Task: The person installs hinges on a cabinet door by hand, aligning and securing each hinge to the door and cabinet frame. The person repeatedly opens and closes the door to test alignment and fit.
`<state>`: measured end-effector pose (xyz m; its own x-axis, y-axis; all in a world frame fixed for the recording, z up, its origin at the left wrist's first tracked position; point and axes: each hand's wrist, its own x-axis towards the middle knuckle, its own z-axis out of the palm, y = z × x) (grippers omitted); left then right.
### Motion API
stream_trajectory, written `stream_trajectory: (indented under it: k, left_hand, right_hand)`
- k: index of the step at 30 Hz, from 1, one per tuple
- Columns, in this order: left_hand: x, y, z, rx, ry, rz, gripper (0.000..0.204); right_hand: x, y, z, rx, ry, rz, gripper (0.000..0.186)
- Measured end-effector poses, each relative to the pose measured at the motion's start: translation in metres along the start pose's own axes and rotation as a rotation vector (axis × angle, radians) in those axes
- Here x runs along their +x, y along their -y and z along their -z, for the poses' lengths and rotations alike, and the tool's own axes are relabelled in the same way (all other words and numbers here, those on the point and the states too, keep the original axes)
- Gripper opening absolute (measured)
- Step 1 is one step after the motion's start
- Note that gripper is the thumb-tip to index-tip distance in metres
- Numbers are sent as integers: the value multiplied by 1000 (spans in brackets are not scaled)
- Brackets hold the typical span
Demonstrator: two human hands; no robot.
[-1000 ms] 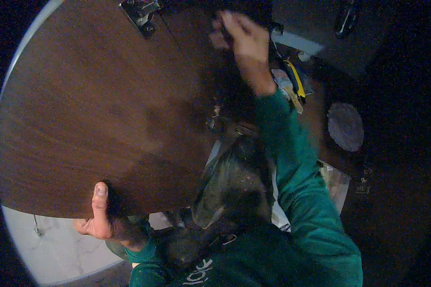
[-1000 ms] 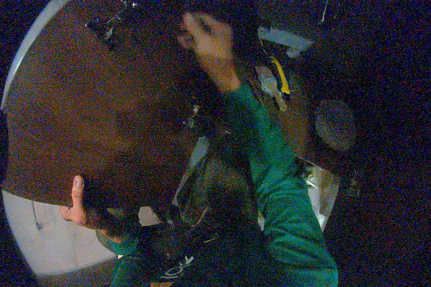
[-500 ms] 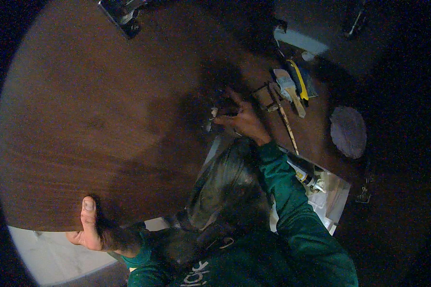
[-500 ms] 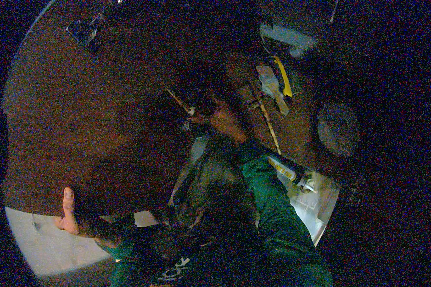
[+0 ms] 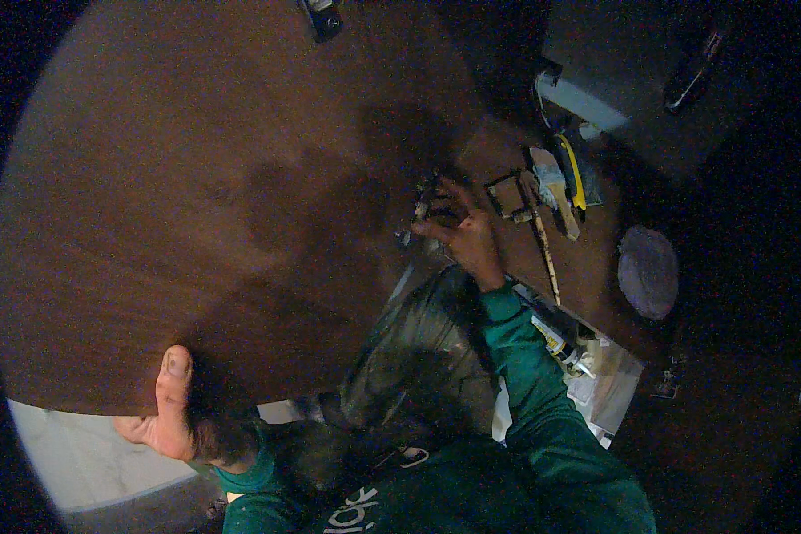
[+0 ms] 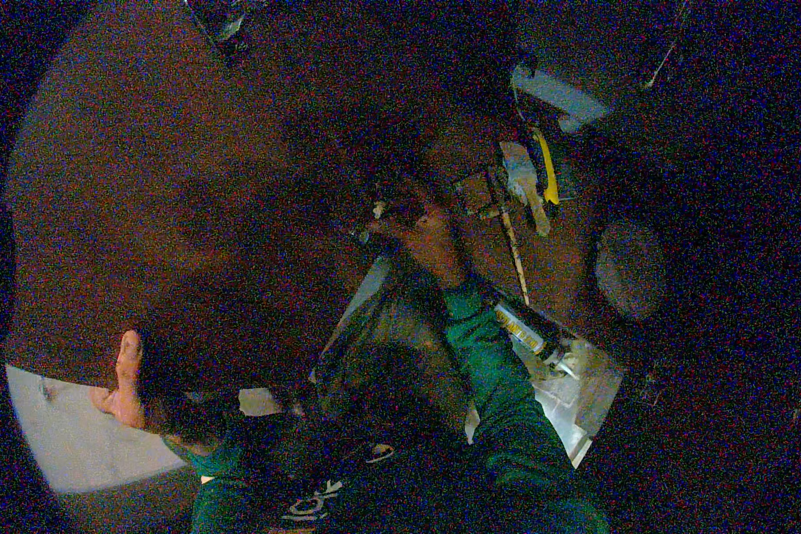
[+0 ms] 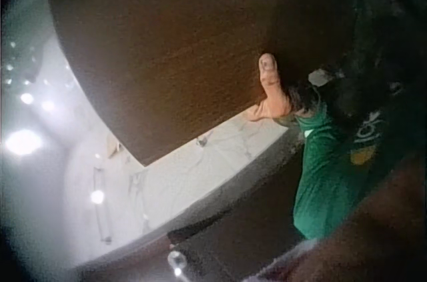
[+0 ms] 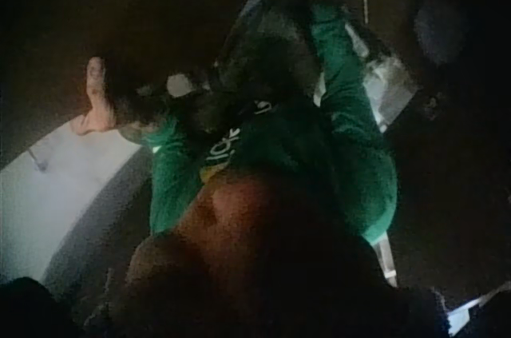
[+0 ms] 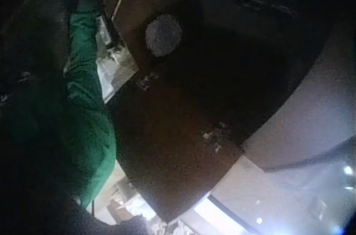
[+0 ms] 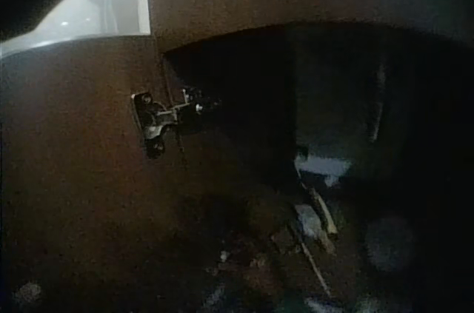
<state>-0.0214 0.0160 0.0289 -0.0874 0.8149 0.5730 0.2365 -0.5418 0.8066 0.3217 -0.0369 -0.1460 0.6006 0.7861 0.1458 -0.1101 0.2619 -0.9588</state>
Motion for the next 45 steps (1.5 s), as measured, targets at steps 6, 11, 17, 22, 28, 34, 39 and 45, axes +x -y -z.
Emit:
stream_trajectory:
  k: [6,11,17,22,28,34,39,45]
  left_hand:
    - [6,-12,-2,-41,139,108,33]
    - [5,-29,-23,-400,167,134,19]
    - [11,-62,-8,-92,308,334,24]
    - [1,-36,-4,-57,108,145,32]
    - [-1,-22,5,-57,96,149,34]
    - [-13,-24,-8,-33,103,163,42]
    - [-20,-25,-25,-223,-85,-5,47]
    - [-18,-28,-7,-132,40,219,64]
  right_hand:
    - [3,0,-1,-152,2,30,79]
    - [-1,5,-4,-213,-57,28,77]
    - [3,7,-7,-387,-102,162,73]
    - [-1,11,-21,-251,-191,223,66]
    - [-2,14,-25,-442,-248,239,62]
    - [5,4,-15,-284,-230,205,64]
    - [11,6,-12,-344,-284,193,70]
    - [7,14,-20,-439,-298,222,69]
